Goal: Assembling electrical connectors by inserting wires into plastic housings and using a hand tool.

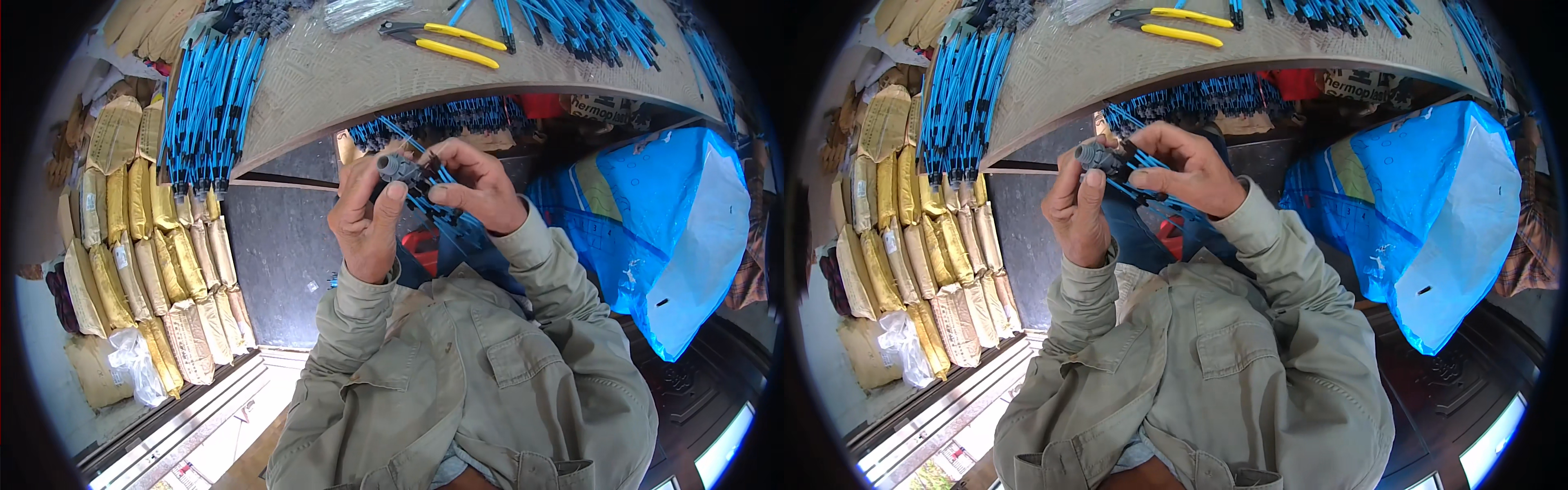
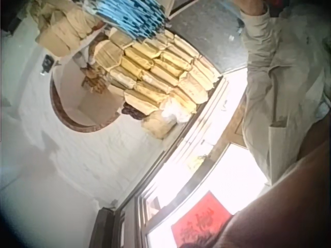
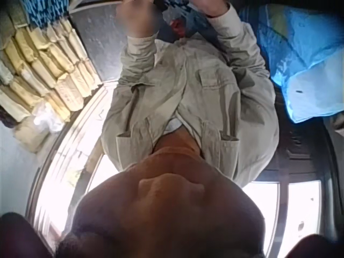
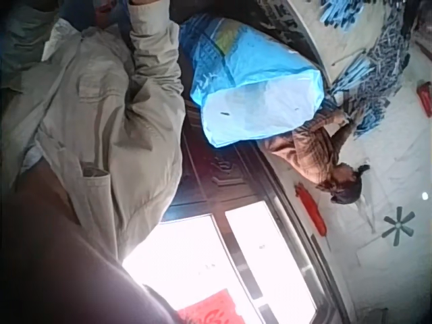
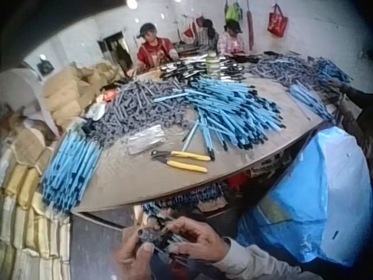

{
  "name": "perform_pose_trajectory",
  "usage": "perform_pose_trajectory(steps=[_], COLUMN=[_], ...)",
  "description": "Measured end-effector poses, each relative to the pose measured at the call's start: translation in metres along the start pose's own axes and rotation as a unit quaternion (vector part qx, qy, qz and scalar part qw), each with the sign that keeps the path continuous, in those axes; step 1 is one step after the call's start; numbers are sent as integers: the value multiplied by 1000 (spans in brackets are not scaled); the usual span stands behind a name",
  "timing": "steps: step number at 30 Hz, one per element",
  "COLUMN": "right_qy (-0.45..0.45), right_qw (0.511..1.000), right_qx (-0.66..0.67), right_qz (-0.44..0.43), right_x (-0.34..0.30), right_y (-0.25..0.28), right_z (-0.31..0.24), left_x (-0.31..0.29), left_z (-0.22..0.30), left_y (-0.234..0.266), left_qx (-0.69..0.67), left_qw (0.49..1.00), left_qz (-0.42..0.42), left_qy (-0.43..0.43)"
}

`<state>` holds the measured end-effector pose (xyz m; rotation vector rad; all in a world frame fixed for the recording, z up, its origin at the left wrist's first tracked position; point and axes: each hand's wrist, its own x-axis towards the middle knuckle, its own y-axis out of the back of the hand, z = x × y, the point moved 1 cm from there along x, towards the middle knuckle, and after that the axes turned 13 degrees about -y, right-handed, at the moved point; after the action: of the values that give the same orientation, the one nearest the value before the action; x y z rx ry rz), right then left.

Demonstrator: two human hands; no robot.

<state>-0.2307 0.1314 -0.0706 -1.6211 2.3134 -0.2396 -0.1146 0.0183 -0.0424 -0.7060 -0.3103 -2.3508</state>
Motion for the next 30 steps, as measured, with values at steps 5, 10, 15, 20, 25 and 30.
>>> perform_pose_trajectory(steps=[5,10,15,20,25,30], right_qy=[121,115,84,124,126,241], right_qw=[988,989,993,990,988,952], right_qx=[99,88,70,60,92,-38], right_qz=[18,-26,-40,-29,22,186], right_x=[5,8,7,5,0,-3], right_y=[-4,-5,-3,-8,-23,-31], right_z=[0,-6,-10,-9,5,23], left_x=[1,2,3,-1,-8,-8], left_z=[3,6,8,9,8,3], left_y=[1,3,5,-1,-3,2], left_qx=[50,91,79,68,56,15], left_qw=[998,995,995,995,998,999], left_qz=[-30,-42,-59,-52,10,29], left_qy=[-1,-23,-25,-45,-7,13])
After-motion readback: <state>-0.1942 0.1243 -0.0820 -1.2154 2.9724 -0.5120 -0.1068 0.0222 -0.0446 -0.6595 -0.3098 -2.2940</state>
